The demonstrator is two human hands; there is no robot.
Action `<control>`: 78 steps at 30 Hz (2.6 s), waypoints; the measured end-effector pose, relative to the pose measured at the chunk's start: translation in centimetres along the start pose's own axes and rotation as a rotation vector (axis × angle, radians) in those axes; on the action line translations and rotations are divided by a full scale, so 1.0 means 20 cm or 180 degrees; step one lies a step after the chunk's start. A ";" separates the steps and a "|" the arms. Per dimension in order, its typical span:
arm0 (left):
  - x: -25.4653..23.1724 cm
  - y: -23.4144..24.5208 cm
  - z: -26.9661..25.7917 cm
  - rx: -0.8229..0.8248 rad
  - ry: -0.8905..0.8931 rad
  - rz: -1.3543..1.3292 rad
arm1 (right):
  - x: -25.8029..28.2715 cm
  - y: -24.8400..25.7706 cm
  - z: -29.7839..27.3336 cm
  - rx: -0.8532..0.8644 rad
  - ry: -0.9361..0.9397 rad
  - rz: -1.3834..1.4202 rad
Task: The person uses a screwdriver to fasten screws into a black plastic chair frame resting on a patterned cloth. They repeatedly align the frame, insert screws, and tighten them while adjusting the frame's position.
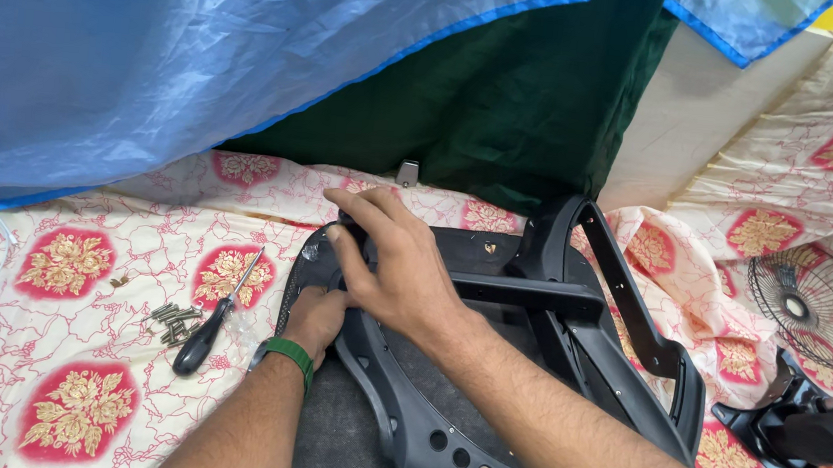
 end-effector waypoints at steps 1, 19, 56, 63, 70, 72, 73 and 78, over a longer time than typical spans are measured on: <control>0.01 -0.01 0.00 -0.0010 -0.0004 0.0019 | 0.01 0.01 -0.01 -0.0074 0.0026 -0.0104; 0.00 0.05 0.01 -0.0277 -0.0042 0.0366 | 0.06 -0.07 0.04 -0.0136 0.0215 -0.0273; 0.00 0.02 -0.01 -0.0242 -0.0039 0.0382 | 0.07 -0.08 0.06 0.0031 -0.0102 -0.0260; -0.01 0.01 0.01 -0.0144 -0.0193 0.0248 | 0.02 -0.07 0.07 0.0153 -0.0021 0.0006; -0.02 -0.04 -0.02 0.0419 -0.0158 -0.0349 | -0.01 -0.03 0.10 0.0118 0.0398 0.0195; -0.02 -0.05 -0.03 0.0423 -0.0148 -0.0342 | -0.01 -0.02 0.10 0.0120 0.0448 0.0161; -0.02 -0.04 -0.04 0.0386 -0.0125 -0.0375 | -0.02 -0.03 0.10 0.0152 0.0335 0.0182; -0.05 -0.04 -0.08 0.0344 -0.0108 -0.0328 | -0.05 -0.05 0.10 0.0209 -0.0154 0.0203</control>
Point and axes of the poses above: each hand's wrist, its own z-axis towards the middle knuckle, its own y-axis out of the back of the hand, x = y × z, the point moved 7 cm from there along z, towards the middle knuckle, and after that the axes turned 4 degrees about y, right-handed, at the moved point
